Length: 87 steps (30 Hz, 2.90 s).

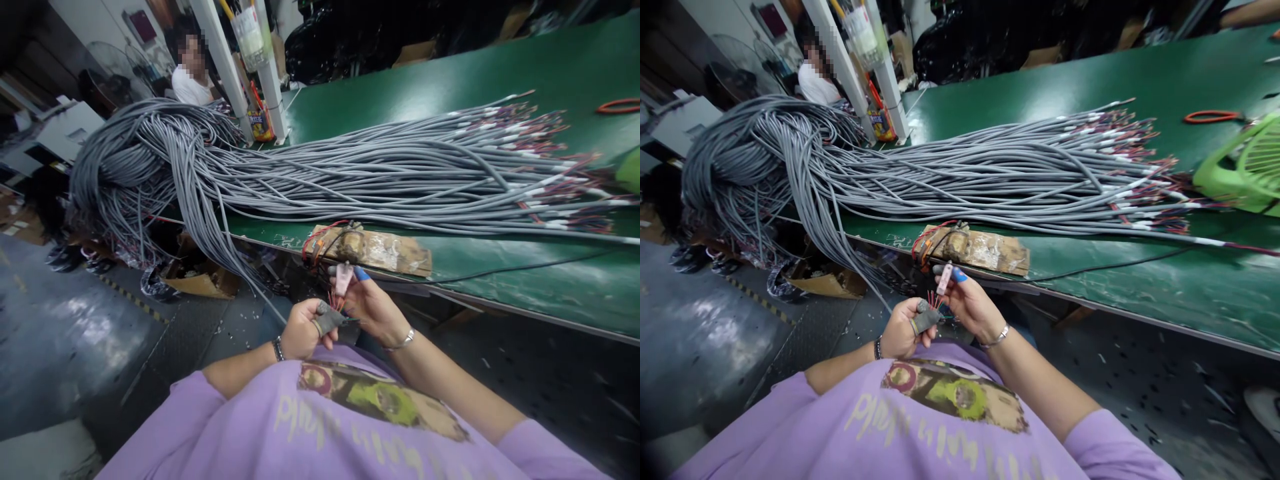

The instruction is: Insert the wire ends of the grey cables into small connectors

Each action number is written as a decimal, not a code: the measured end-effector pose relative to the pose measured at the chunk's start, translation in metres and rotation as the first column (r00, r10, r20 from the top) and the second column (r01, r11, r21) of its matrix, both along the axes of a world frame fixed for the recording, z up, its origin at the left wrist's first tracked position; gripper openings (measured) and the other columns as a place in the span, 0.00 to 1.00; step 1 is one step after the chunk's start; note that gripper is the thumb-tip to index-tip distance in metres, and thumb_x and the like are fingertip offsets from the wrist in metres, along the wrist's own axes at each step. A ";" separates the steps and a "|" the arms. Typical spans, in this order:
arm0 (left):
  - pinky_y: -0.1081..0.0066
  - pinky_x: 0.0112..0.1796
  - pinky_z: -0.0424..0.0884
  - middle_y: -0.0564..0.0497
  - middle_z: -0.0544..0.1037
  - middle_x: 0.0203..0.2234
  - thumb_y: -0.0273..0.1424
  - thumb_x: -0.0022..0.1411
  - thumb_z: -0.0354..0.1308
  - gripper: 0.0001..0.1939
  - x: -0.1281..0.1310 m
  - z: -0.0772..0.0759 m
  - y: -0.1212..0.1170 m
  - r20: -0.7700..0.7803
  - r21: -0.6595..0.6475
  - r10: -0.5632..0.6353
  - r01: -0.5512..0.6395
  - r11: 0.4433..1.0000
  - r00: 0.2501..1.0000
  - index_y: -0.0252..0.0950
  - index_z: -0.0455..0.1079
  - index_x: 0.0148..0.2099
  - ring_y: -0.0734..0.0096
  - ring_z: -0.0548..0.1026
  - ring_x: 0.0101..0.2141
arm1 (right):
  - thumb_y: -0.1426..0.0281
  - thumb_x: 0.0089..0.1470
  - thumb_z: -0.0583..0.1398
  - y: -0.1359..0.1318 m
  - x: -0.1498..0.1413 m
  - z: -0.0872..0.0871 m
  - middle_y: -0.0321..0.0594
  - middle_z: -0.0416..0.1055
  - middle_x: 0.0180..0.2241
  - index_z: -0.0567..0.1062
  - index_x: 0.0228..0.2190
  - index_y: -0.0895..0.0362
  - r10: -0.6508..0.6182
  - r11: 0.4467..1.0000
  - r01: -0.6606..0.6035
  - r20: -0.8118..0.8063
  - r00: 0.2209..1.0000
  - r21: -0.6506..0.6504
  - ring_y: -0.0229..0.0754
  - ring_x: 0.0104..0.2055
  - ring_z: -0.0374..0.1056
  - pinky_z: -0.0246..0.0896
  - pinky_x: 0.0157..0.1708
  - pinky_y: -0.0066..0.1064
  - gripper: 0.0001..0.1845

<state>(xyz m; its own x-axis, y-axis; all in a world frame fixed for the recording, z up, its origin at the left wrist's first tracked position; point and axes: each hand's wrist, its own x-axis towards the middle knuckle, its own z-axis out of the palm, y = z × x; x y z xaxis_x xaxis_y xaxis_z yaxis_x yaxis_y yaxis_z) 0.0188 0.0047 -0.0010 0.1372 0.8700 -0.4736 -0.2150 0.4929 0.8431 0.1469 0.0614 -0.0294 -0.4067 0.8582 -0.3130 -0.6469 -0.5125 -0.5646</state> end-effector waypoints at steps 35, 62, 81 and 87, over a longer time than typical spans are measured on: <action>0.79 0.11 0.55 0.56 0.69 0.10 0.53 0.27 0.71 0.31 0.000 0.000 0.000 -0.009 0.008 0.038 -0.038 0.999 0.999 0.34 0.63 0.21 0.81 0.62 0.09 | 0.50 0.36 0.69 0.000 -0.004 -0.003 0.36 0.76 0.26 0.80 0.29 0.55 -0.042 0.999 0.042 0.004 0.999 0.004 0.35 0.27 0.67 0.63 0.26 0.25 0.23; 0.78 0.11 0.53 0.56 0.68 0.11 0.51 0.29 0.71 0.29 0.000 -0.005 0.010 0.033 0.006 -0.052 0.051 0.999 0.998 0.34 0.63 0.21 0.81 0.61 0.09 | 0.58 0.36 0.72 0.001 -0.006 -0.003 0.35 0.75 0.23 0.79 0.26 0.56 -0.060 0.998 0.060 -0.036 0.998 -0.001 0.35 0.24 0.66 0.62 0.26 0.27 0.17; 0.79 0.11 0.52 0.56 0.68 0.10 0.52 0.28 0.71 0.30 -0.004 -0.005 0.008 0.042 0.003 -0.045 0.045 0.999 0.998 0.34 0.64 0.22 0.82 0.61 0.09 | 0.55 0.45 0.67 -0.002 -0.004 0.001 0.36 0.75 0.25 0.79 0.30 0.56 0.001 1.000 -0.003 -0.060 0.998 -0.030 0.35 0.25 0.67 0.62 0.26 0.27 0.17; 0.79 0.11 0.53 0.55 0.69 0.10 0.51 0.28 0.72 0.30 -0.007 -0.006 0.004 0.041 -0.013 -0.042 0.043 0.999 0.998 0.33 0.65 0.22 0.82 0.61 0.09 | 0.52 0.45 0.66 -0.001 -0.001 0.000 0.35 0.76 0.27 0.79 0.30 0.55 0.032 0.999 -0.034 -0.062 0.998 -0.035 0.35 0.25 0.67 0.62 0.26 0.27 0.18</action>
<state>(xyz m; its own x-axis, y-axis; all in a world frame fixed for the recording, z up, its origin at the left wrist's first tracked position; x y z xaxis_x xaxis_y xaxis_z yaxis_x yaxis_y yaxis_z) 0.0120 0.0092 -0.0070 0.1933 0.8563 -0.4789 -0.2276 0.5139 0.8271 0.1463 0.0603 -0.0299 -0.4544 0.8324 -0.3171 -0.6621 -0.5538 -0.5049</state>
